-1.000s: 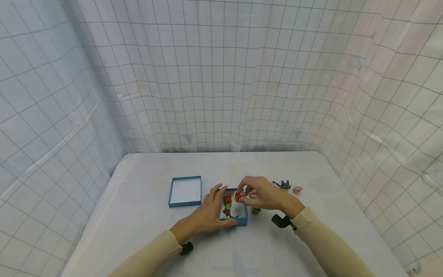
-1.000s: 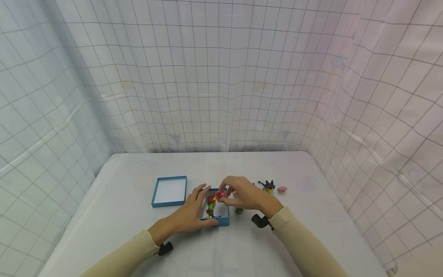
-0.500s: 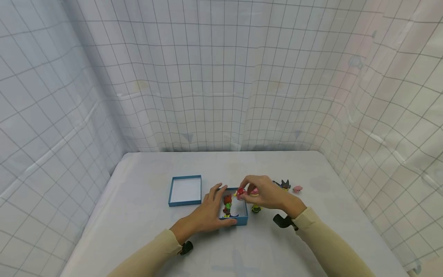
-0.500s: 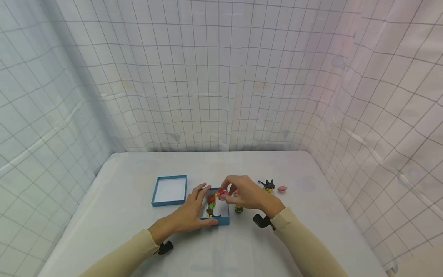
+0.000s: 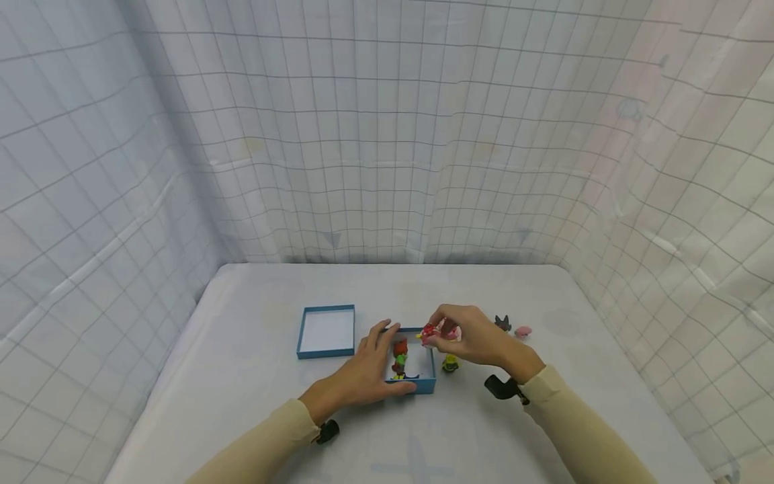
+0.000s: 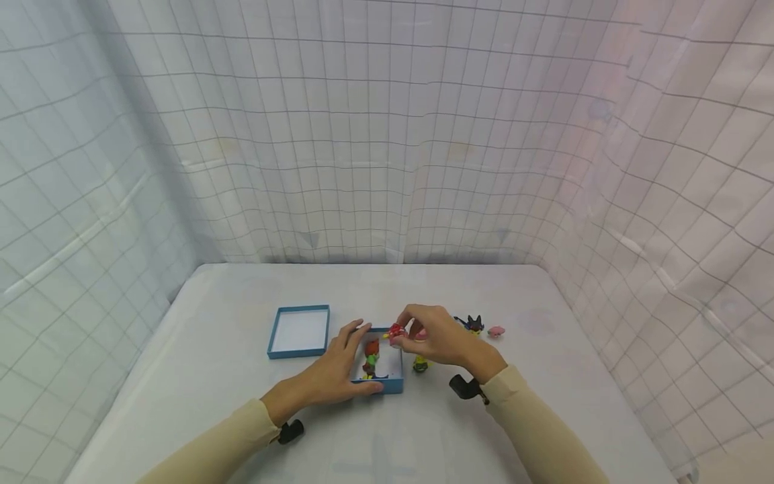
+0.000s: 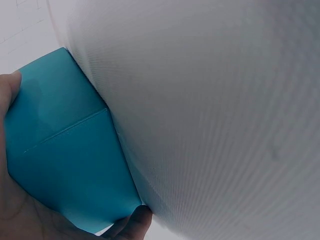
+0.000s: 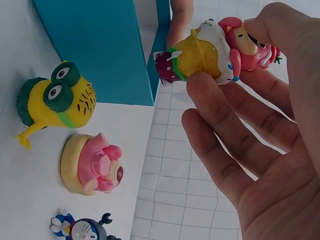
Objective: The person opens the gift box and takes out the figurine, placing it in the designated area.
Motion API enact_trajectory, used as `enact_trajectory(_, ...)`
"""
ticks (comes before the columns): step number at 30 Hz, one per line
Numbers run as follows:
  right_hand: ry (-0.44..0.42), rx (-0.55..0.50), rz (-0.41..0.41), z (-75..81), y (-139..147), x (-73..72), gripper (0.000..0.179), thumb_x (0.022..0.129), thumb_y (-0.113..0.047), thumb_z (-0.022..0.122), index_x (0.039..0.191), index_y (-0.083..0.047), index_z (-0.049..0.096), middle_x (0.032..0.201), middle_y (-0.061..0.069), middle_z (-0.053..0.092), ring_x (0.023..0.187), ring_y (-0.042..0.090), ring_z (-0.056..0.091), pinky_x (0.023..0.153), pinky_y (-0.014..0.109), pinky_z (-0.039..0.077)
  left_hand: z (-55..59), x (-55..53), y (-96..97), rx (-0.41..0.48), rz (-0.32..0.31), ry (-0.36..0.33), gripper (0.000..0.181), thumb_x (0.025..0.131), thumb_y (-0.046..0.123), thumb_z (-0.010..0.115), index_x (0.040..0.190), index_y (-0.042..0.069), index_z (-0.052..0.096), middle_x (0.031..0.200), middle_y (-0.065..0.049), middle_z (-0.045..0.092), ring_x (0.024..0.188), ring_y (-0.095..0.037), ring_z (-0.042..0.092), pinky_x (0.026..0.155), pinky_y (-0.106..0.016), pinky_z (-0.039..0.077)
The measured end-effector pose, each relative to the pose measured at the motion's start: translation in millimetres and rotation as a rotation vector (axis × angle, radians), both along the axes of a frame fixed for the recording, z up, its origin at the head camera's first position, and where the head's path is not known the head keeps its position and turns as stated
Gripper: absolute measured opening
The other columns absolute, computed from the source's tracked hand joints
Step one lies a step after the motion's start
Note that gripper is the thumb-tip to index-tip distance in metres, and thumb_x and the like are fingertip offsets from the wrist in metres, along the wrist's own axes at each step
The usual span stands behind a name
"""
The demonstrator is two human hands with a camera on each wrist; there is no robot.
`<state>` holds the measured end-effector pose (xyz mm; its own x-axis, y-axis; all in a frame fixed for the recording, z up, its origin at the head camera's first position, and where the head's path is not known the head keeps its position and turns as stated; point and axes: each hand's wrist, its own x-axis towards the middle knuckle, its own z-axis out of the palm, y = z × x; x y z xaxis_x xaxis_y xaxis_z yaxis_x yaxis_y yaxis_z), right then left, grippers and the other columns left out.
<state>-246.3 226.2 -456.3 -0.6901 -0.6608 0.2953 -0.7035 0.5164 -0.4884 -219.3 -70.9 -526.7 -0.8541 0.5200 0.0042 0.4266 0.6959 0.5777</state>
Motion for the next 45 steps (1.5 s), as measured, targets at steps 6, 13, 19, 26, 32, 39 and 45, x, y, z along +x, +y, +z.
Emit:
enact_trajectory(6,0.031,-0.01,-0.014,0.6,4,0.8,0.02,0.106,-0.018,0.088,0.123,-0.014,0.077,0.11,-0.005,0.084,0.093,0.005,0.076,0.079,0.034,0.067,1.6,0.6,0.3,-0.001,0.005,0.007,0.126,0.095,0.075,0.085,0.186,0.015,0.022,0.195,-0.016,0.016,0.168,-0.049,0.044,0.121,-0.072,0.057)
enact_trajectory(13,0.019,0.008,-0.072,0.1,10,2.0,0.021,0.106,-0.021,0.089,0.123,-0.015,0.078,0.11,-0.005,0.084,0.095,0.004,0.077,0.077,0.033,0.066,1.0,1.5,-0.7,-0.001,0.002,0.005,0.126,0.095,0.075,0.086,0.186,0.016,0.022,0.194,-0.016,0.017,0.167,-0.048,0.045,0.124,-0.072,0.056)
enact_trajectory(19,0.033,0.001,-0.091,0.8,13,3.7,0.021,0.106,-0.021,0.09,0.121,-0.013,0.078,0.11,-0.003,0.085,0.095,0.007,0.08,0.083,0.047,0.07,1.4,2.2,-2.4,0.002,0.001,-0.002,0.126,0.096,0.075,0.085,0.186,0.015,0.022,0.194,-0.017,0.017,0.167,-0.048,0.045,0.125,-0.072,0.055)
enact_trajectory(26,0.038,0.009,-0.131,-1.5,19,2.9,0.019,0.105,-0.024,0.091,0.119,-0.016,0.079,0.105,-0.007,0.084,0.092,0.003,0.078,0.081,0.038,0.068,1.6,2.3,-4.0,0.009,-0.005,0.0,0.125,0.096,0.075,0.084,0.187,0.016,0.021,0.195,-0.016,0.016,0.168,-0.049,0.043,0.124,-0.072,0.055)
enact_trajectory(32,0.05,-0.008,-0.138,-3.0,27,4.4,0.018,0.105,-0.022,0.091,0.118,-0.017,0.08,0.101,-0.008,0.082,0.088,0.0,0.076,0.08,0.032,0.066,0.2,1.7,-2.9,0.011,-0.013,0.001,0.125,0.096,0.076,0.084,0.187,0.016,0.021,0.195,-0.015,0.015,0.169,-0.049,0.042,0.123,-0.072,0.056)
enact_trajectory(39,0.087,-0.036,-0.138,-5.5,34,5.3,0.019,0.104,-0.016,0.091,0.118,-0.015,0.079,0.101,-0.008,0.083,0.089,0.0,0.076,0.082,0.042,0.068,1.2,2.0,-1.4,0.002,-0.001,0.0,0.126,0.096,0.076,0.085,0.187,0.017,0.02,0.195,-0.015,0.015,0.17,-0.049,0.041,0.123,-0.072,0.055)
enact_trajectory(45,0.111,-0.027,-0.151,-7.4,38,6.8,0.019,0.103,-0.015,0.091,0.118,-0.014,0.08,0.104,-0.007,0.084,0.091,0.004,0.079,0.083,0.037,0.069,1.9,3.5,-2.2,0.006,-0.001,-0.003,0.126,0.096,0.075,0.085,0.187,0.016,0.021,0.195,-0.016,0.016,0.17,-0.051,0.041,0.123,-0.073,0.055)
